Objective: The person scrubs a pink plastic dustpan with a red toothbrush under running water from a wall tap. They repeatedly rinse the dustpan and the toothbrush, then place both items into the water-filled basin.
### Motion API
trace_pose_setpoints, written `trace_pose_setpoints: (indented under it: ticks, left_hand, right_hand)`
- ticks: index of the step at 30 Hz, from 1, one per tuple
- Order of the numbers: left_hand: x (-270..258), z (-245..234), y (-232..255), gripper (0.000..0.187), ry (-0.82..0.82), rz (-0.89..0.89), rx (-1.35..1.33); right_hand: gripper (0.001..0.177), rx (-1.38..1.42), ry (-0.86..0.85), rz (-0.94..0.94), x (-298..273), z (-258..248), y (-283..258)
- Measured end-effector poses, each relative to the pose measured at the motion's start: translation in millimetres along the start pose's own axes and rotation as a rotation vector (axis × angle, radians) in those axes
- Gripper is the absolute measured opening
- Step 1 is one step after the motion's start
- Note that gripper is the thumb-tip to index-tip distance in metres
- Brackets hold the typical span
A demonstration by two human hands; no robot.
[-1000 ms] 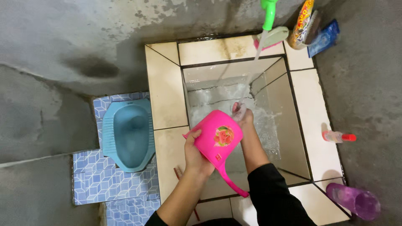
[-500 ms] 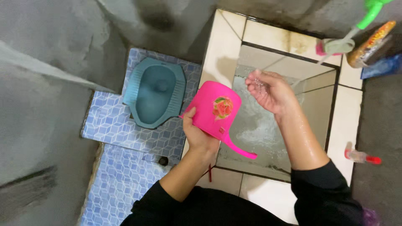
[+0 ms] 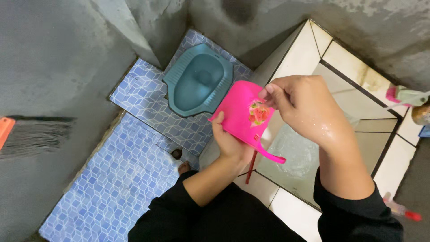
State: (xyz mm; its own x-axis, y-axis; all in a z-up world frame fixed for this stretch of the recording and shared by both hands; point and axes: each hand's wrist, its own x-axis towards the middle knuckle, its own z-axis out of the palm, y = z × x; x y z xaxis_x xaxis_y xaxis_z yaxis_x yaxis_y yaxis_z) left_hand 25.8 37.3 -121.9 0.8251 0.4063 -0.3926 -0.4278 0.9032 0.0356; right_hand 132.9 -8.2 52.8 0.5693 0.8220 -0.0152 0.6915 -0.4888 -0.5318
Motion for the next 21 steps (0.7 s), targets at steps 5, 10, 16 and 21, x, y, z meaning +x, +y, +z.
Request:
trace_pose_setpoints:
  ticks: [5, 10, 16, 21]
  left_hand:
    - [-7.2, -15.1, 8.1, 0.068, -0.225, 0.043, -0.026]
    - [-7.1, -14.6, 10.1, 0.066, -0.15, 0.055, -0.004]
    - [-3.2, -23.0, 13.5, 0.045, -0.111, 0.085, 0.002]
    - [-0.8, -42.5, 11.7, 0.035, -0.093, 0.192, 0.128]
  right_hand:
    - [0.019, 0.063, -0.042, 0.084, -10.1, -0.5, -16.3]
    - [0.017, 0.064, -0.025, -0.056, -20.2, 3.3, -15.7]
    - [0.034, 0.398, -0.064, -0.162, -38.5, 16.8, 19.9]
    - [0.029, 0.691, 0.091, 0.053, -81.6, 66.3, 77.4]
